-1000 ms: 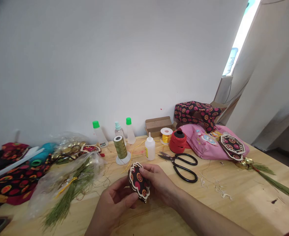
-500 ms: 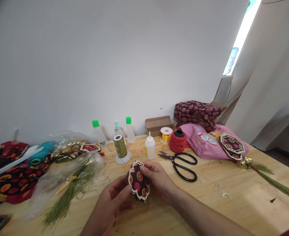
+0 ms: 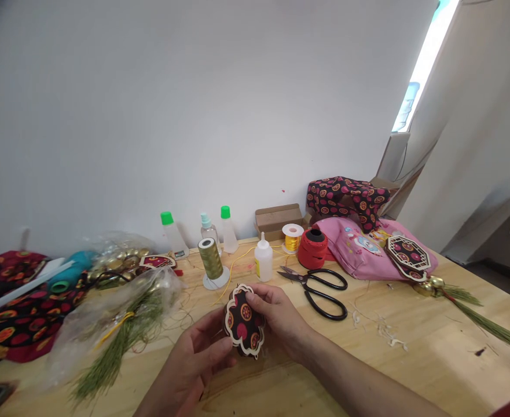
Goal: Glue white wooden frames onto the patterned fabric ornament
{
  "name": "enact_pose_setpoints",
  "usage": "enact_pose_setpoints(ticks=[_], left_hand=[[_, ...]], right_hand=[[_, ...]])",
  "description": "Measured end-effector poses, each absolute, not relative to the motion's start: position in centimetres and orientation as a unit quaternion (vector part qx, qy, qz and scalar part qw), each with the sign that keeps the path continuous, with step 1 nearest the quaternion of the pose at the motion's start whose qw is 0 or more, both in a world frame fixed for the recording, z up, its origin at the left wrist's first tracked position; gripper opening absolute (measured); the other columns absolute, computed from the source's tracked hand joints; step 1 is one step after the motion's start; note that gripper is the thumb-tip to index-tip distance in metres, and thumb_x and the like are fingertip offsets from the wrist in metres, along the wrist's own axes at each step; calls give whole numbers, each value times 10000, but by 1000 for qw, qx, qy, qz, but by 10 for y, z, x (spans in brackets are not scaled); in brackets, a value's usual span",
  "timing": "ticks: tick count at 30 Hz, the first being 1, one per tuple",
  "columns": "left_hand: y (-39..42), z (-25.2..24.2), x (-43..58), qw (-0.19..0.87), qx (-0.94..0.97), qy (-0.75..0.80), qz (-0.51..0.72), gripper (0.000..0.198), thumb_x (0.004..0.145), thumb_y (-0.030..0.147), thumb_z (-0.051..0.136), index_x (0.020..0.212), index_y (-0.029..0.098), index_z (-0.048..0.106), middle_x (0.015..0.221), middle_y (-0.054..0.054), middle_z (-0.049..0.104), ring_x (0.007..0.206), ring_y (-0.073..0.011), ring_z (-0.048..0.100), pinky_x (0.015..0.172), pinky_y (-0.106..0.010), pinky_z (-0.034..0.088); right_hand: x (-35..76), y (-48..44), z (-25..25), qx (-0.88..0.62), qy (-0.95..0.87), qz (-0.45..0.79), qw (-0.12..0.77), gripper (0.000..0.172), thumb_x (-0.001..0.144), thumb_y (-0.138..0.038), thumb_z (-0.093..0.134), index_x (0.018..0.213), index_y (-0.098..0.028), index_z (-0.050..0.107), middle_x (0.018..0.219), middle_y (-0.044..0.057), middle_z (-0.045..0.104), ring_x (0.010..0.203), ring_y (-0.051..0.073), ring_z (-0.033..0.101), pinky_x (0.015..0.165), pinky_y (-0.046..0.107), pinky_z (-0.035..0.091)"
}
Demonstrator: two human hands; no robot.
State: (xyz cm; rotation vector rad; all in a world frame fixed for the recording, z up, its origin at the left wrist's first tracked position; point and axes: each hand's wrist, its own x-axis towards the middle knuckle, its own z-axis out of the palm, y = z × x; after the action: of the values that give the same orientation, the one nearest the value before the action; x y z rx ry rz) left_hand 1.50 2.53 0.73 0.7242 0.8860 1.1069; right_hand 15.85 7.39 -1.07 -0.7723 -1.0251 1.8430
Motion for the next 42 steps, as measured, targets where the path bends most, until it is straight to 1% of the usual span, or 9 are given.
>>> enact_pose_setpoints(ticks=[4,7,11,15,21,27,33,38,42], left_hand=[[24,5,15,699,346,380,498,479,499,206,817,958,195,681,932,-87,700,764,-176,618,534,-197,487],[26,2,13,692,350,383,503,442,547,241,796,970,192,679,960,-89,695,741,-172,623,541,-213,498],[32,-1,4,685,342,415,491,335,628,284,747,942,179,697,914,-81,712,749,-178,646,632,-254,525],[37,-3,-2,651,321,478,495,363,589,283,771,923,160,702,838,-75,729,715,-178,665,589,-229,533],[40,-1,-5,614,294,502,533,384,550,279,789,901,148,704,807,-67,735,677,-174,670,540,-212,541],[42,0,-5,591,268,501,572,374,542,240,797,894,162,699,843,-36,733,641,-125,650,517,-174,538],[43,-1,-5,590,275,500,571,387,544,235,798,907,154,690,850,-42,731,679,-140,652,507,-184,541],[44,-3,-7,587,273,505,571,413,524,229,808,910,147,685,832,-46,732,660,-140,651,496,-183,534],[43,-2,-8,587,291,499,567,394,576,237,780,942,139,675,861,-64,727,712,-165,659,529,-208,537]], right_hand=[[159,73,-10,-302,-411,740,438,220,766,-353,636,781,-134,633,649,-6,602,534,55,509,501,167,346],[160,74,-10,-311,-427,725,442,218,775,-351,626,832,-142,651,663,0,629,556,63,531,524,171,370],[164,73,-7,-347,-456,671,471,262,764,-345,637,950,-162,661,754,22,680,699,113,595,628,209,432],[168,72,2,-370,-445,655,485,340,735,-366,659,1026,-191,642,847,29,701,807,147,615,694,241,453],[170,71,8,-364,-463,655,473,441,700,-408,668,1065,-166,621,872,45,706,761,165,635,688,301,489],[165,74,-5,-333,-477,672,458,655,569,-278,785,1158,-154,526,796,23,717,758,169,657,716,293,481],[162,77,-11,-343,-474,664,466,619,640,-406,712,1162,-129,528,659,-7,679,617,128,618,606,260,472],[163,79,-13,-323,-491,660,469,605,595,-334,756,1135,-145,559,604,-39,634,556,94,554,549,216,408],[163,79,-13,-324,-491,660,467,558,598,-320,751,1097,-137,582,575,-47,610,525,87,521,530,216,385]])
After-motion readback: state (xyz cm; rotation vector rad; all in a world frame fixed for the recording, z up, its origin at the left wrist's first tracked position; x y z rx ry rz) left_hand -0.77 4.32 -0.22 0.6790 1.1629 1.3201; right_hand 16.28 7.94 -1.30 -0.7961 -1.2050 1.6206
